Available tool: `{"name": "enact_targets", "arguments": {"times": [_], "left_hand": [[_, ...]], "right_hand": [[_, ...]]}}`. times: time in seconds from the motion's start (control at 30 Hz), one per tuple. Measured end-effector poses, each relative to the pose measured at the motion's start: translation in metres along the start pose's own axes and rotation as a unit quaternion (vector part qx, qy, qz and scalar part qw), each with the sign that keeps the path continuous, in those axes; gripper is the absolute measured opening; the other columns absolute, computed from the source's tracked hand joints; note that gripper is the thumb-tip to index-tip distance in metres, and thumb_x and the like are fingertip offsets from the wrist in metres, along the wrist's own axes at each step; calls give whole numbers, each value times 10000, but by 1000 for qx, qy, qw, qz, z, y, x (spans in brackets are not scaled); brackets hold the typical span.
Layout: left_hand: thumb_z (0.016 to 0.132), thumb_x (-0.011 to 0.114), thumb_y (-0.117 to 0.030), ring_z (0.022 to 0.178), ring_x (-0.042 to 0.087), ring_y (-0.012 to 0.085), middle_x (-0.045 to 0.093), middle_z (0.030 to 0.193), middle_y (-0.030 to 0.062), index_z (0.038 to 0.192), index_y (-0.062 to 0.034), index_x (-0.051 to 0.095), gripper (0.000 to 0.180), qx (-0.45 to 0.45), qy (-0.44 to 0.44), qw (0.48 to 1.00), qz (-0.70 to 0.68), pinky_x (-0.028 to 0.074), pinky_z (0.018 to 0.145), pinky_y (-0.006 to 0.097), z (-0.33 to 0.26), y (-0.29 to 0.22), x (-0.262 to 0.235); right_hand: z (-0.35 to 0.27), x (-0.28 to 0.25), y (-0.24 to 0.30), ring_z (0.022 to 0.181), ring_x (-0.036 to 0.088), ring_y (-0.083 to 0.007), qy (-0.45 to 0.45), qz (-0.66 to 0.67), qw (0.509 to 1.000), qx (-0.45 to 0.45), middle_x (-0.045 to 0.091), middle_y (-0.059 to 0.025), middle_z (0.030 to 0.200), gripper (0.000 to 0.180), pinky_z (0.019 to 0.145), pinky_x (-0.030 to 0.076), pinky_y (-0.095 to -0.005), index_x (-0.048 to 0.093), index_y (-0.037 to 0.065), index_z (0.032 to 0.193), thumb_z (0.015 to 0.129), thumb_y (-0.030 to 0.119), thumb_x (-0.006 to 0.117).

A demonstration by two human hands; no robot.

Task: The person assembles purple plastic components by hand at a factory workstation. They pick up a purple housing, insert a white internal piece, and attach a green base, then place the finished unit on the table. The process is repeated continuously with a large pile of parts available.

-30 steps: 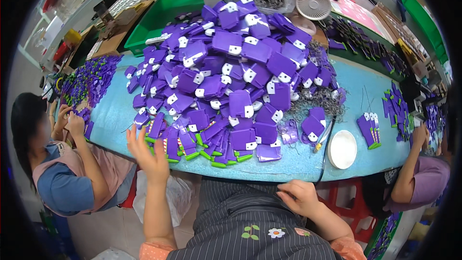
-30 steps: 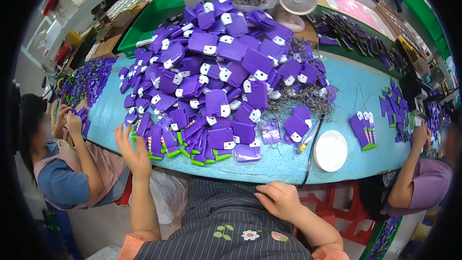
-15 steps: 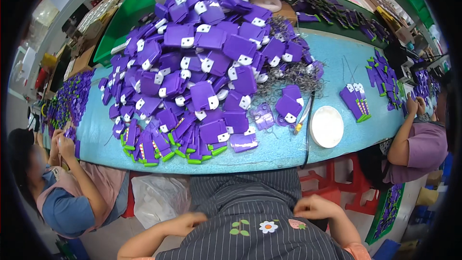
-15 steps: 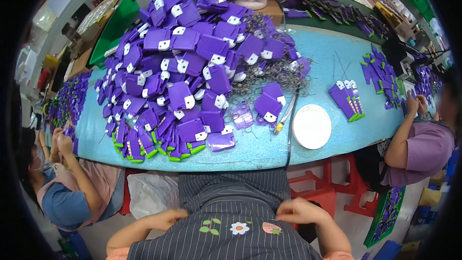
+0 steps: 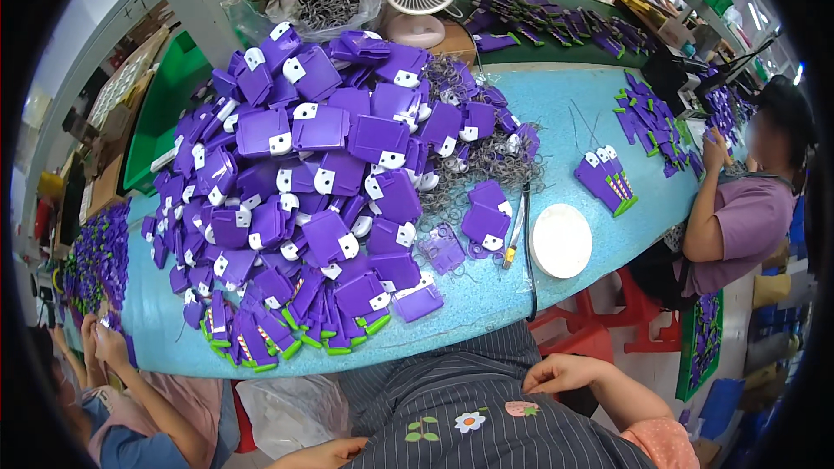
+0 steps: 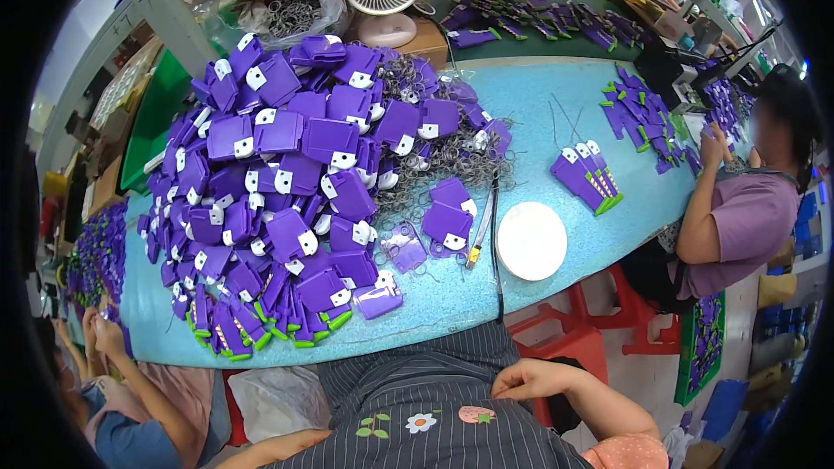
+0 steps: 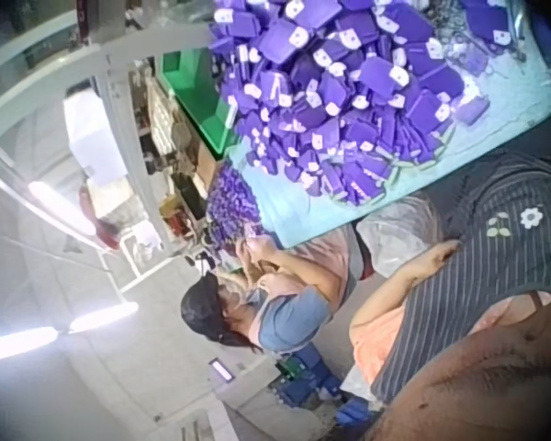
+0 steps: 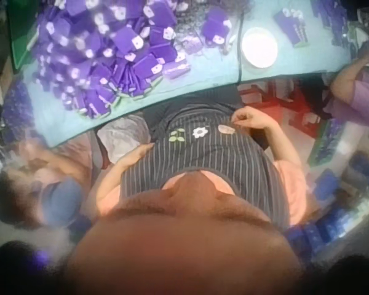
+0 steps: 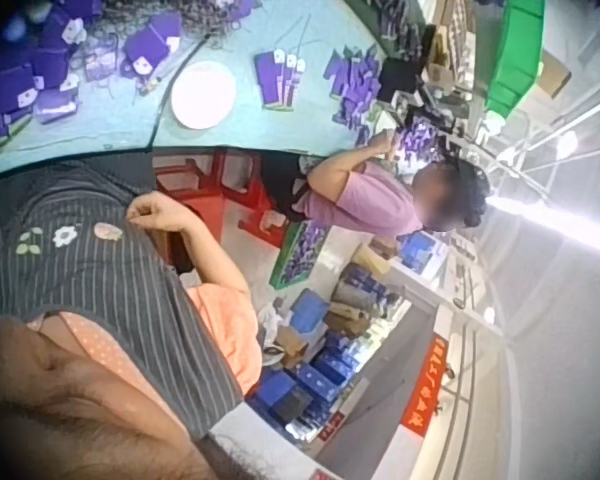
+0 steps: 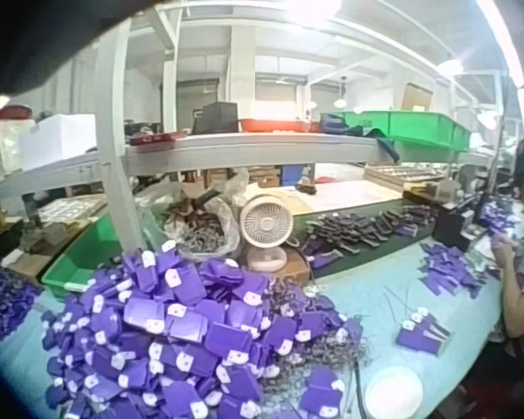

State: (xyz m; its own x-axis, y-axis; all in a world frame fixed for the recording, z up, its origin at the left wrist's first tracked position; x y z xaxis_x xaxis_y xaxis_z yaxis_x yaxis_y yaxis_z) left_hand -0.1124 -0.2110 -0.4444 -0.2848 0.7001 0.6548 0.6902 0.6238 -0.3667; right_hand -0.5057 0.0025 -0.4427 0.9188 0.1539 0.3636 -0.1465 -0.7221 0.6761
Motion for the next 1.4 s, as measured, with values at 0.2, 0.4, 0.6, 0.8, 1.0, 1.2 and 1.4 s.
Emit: {"name": "enact_targets", "arguments": {"times": [0.2,0.4,0.6,0.8,1.0,1.2,1.4], "left_hand": [[845,637,-168,1022,537,127,575,1160,51,1220,28,491,448,16,-21,999,33,424,885,276,13,-3,-20],[844,629,-152,997,550,131,590,1132,52,1193,30,513,410,79,-104,983,131,435,864,278,20,6,-33],[844,621,-137,973,563,134,604,1105,53,1166,31,534,373,125,-224,908,330,445,844,280,20,5,-51],[843,582,-69,931,565,142,609,1036,58,1124,37,540,303,306,-136,850,406,453,800,288,26,-24,-32],[846,596,-74,855,566,103,616,915,24,973,-7,602,144,131,-104,957,236,456,747,269,19,6,-65],[884,589,-250,852,555,92,613,913,12,985,-16,601,255,145,-204,957,149,450,769,257,21,-19,-78],[783,626,-277,1067,479,427,507,1166,228,1135,-67,530,421,247,-484,521,659,426,871,466,98,-14,-23]], "right_hand": [[-11,-2,90,756,591,-73,-172,-141,969,-103,651,-42,817,185,661,468,-224,626,-28,1001,858,90,625],[0,-2,137,722,597,-91,-350,-157,899,-214,645,-66,811,127,649,476,-214,621,-26,958,857,46,592],[29,3,172,579,531,-73,-454,-231,807,-298,608,-39,692,104,527,422,-227,635,-16,873,827,76,622],[65,-3,185,546,561,-149,-544,-333,698,-327,604,-87,676,75,504,423,-261,621,-6,833,818,67,624],[58,-21,192,684,577,-249,-644,-453,539,-298,574,-103,784,242,583,457,-343,593,18,921,746,142,705],[50,-37,207,873,520,-305,-629,-544,506,-229,541,-123,935,479,729,431,-390,557,8,999,626,213,779],[67,-45,203,838,531,-296,-591,-575,521,-222,532,-118,907,345,674,447,-385,544,27,904,646,134,747]]}}
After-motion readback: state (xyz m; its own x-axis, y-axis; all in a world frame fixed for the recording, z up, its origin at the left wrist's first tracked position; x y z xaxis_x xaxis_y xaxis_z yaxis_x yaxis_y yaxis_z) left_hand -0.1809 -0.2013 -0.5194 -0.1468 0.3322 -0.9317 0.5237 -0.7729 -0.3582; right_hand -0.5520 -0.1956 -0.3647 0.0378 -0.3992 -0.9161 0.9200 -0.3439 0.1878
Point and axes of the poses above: each hand's wrist, its own z-axis towards the middle knuckle, its own x-axis out of the palm, y = z × x, the point moved 3 cm from there along z, towards the middle knuckle
